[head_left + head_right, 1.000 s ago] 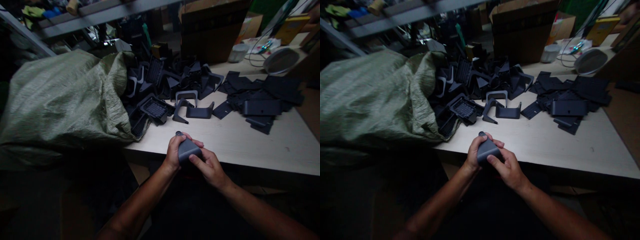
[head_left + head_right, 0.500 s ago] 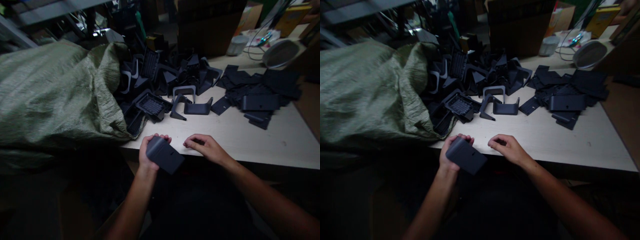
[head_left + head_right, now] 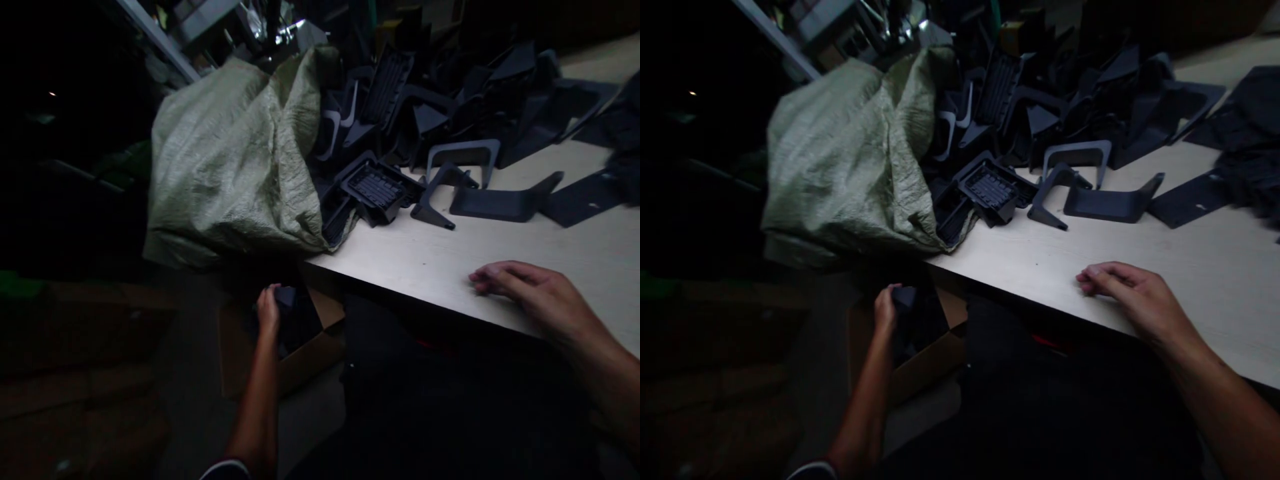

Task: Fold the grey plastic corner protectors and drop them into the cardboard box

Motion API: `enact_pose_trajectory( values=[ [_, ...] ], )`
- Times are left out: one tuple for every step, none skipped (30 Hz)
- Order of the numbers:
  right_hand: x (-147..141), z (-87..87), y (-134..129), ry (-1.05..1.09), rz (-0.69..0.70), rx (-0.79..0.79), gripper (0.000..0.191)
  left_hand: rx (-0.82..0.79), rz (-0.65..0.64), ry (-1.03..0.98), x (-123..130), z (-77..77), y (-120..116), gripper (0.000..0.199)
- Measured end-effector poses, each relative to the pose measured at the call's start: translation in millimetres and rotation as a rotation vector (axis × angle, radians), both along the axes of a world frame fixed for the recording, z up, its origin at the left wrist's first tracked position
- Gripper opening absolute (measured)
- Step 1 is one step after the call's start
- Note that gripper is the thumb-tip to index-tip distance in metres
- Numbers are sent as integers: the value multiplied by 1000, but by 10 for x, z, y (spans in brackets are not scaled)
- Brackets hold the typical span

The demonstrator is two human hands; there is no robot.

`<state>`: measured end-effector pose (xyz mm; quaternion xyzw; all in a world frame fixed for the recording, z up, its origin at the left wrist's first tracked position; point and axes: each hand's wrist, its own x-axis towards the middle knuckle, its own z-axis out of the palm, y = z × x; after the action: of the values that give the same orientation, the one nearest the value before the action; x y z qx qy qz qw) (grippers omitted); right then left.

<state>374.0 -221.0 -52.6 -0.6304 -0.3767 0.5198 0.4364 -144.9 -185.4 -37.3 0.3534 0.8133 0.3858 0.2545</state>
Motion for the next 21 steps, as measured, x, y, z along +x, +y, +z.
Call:
enact_pose_trajectory(
  values=[
    [3,-9,-10,-8,-2,-8,43,-55,-2,37,-119,-66,-18,32],
    [8,-14,-21,-14,-4,-20,40,-110,-8,70,-210,-121,-42,31],
    [14,-16,-34,-19,-5,-30,37,-160,-16,96,-273,-167,-73,32],
    [21,-14,-45,-25,-6,-33,34,-202,-27,115,-307,-204,-109,33],
    [26,-9,-55,-31,-5,-31,33,-238,-45,128,-313,-232,-148,35],
    [28,-2,-61,-36,0,-22,33,-268,-70,134,-289,-251,-188,35],
    [26,6,-63,-45,4,-4,34,-294,-110,130,-235,-259,-227,34],
    [17,16,-59,-60,11,15,35,-314,-165,116,-148,-256,-263,31],
    [1,29,-52,-78,20,24,36,-327,-237,91,-28,-239,-294,28],
    [-27,48,-43,-95,31,20,36,-332,-322,57,125,-204,-318,27],
    [-66,73,-33,-102,38,11,37,-330,-419,11,307,-150,-335,27],
    [-119,105,-24,-97,49,-3,39,-320,-528,-41,514,-73,-345,28],
    [-185,142,-15,-82,71,-20,42,-305,-638,-96,735,28,-347,31],
    [-261,178,-3,-48,95,-29,47,-286,-766,-157,959,151,-341,35],
    [-343,206,17,-24,149,-28,50,-243,-929,-193,1175,289,-327,38],
    [-422,219,49,-14,208,-19,51,-186,-1039,-196,1374,432,-301,39],
    [-491,213,95,-12,249,0,51,-115,-1082,-175,1554,569,-263,38],
    [-543,188,153,-21,271,19,49,-38,-1102,-162,1717,691,-215,37],
    [-574,149,218,-38,278,34,46,41,-1104,-174,1870,792,-159,38],
    [-585,106,281,-59,267,30,42,110,-1111,-208,2021,870,-101,39],
    [-584,67,336,-81,251,25,37,167,-1134,-265,2177,926,-47,41]
  ],
)
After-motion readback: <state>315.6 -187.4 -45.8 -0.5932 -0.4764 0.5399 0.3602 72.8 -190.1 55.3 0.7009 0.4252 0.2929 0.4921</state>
